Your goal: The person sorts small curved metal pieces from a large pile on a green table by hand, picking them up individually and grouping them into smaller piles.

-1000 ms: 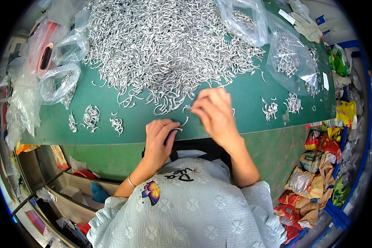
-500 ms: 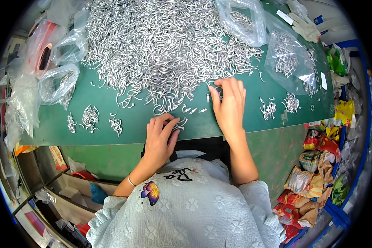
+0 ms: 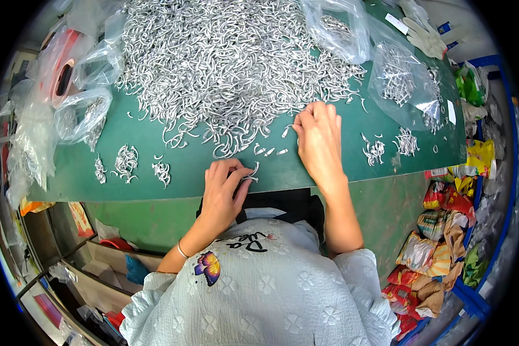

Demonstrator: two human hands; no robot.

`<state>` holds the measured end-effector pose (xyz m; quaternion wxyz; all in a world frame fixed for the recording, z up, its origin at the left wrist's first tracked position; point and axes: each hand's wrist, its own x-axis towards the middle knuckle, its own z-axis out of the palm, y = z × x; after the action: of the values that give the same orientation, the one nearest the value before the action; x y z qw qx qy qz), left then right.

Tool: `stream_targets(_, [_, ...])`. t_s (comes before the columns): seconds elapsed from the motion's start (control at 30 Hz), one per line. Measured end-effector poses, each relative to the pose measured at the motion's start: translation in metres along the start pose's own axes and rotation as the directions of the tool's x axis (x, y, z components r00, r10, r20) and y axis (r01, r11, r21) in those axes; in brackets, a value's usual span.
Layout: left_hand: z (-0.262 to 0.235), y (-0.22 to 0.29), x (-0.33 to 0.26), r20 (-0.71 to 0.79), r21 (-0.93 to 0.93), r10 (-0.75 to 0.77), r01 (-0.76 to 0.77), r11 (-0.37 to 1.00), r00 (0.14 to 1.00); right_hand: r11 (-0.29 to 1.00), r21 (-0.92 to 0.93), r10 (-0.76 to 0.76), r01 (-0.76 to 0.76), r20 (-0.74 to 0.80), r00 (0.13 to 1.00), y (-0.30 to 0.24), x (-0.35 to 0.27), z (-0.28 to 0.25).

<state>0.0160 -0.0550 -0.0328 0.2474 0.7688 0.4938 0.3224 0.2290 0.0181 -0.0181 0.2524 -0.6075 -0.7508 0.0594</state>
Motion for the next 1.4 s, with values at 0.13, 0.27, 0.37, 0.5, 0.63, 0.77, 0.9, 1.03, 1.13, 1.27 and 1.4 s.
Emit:
stream_targets(0.13, [0.004, -0.002, -0.001, -0.013, -0.011, -0.01, 0.01, 1.0, 1.0, 0.991, 0.122, -0.06, 0.061, -0.011, 0.998, -0.007, -0.003, -0.004])
stream_targets(0.27, [0.005, 0.001, 0.003, 0.003, -0.007, 0.007, -0.007, 1.0, 1.0, 0.963, 0.15, -0.233, 0.223, 0.052, 0.971, -0.029, -0.007, 0.012])
stream_targets(0.37, [0.004, 0.0, 0.001, 0.016, -0.018, 0.012, -0.012, 1.0, 1.0, 0.992, 0.048, -0.117, 0.118, -0.035, 0.993, -0.019, -0.008, 0.016])
stream_targets(0.5, [0.005, -0.001, 0.001, 0.008, -0.02, 0.014, -0.014, 1.0, 1.0, 0.993, 0.083, -0.077, 0.082, -0.067, 0.995, -0.01, -0.004, 0.003])
stream_targets(0.63, [0.004, 0.0, 0.002, 0.018, -0.023, 0.019, -0.018, 1.0, 1.0, 0.985, 0.16, -0.06, 0.068, -0.059, 0.996, 0.003, -0.006, 0.003])
stream_targets(0.77, [0.003, -0.001, 0.001, 0.025, -0.029, 0.015, -0.015, 0.999, 1.0, 0.991, 0.109, -0.067, 0.075, -0.076, 0.995, -0.002, -0.003, -0.003])
stream_targets(0.9, [0.003, -0.001, 0.001, 0.023, -0.034, -0.008, 0.008, 0.999, 1.0, 0.941, 0.327, -0.071, 0.082, -0.043, 0.997, -0.012, -0.009, -0.005])
stream_targets(1.03, [0.007, -0.003, -0.001, -0.023, -0.059, 0.023, -0.024, 0.998, 0.999, 0.812, 0.583, -0.135, 0.027, 0.142, 0.981, -0.032, -0.02, 0.007])
stream_targets(1.13, [0.008, -0.002, -0.002, -0.106, -0.132, -0.01, -0.004, 0.991, 0.994, 0.836, 0.544, -0.175, 0.071, 0.142, 0.974, -0.038, -0.026, 0.013])
stream_targets(1.27, [0.01, 0.0, -0.003, -0.129, -0.147, -0.029, 0.01, 0.989, 0.991, 0.894, 0.428, -0.197, 0.129, 0.118, 0.973, -0.037, -0.023, 0.008])
stream_targets(1.4, [0.003, 0.004, 0.002, 0.057, 0.079, 0.034, -0.038, 0.996, 0.998, 0.918, 0.38, -0.142, 0.118, 0.036, 0.989, -0.01, -0.011, -0.002])
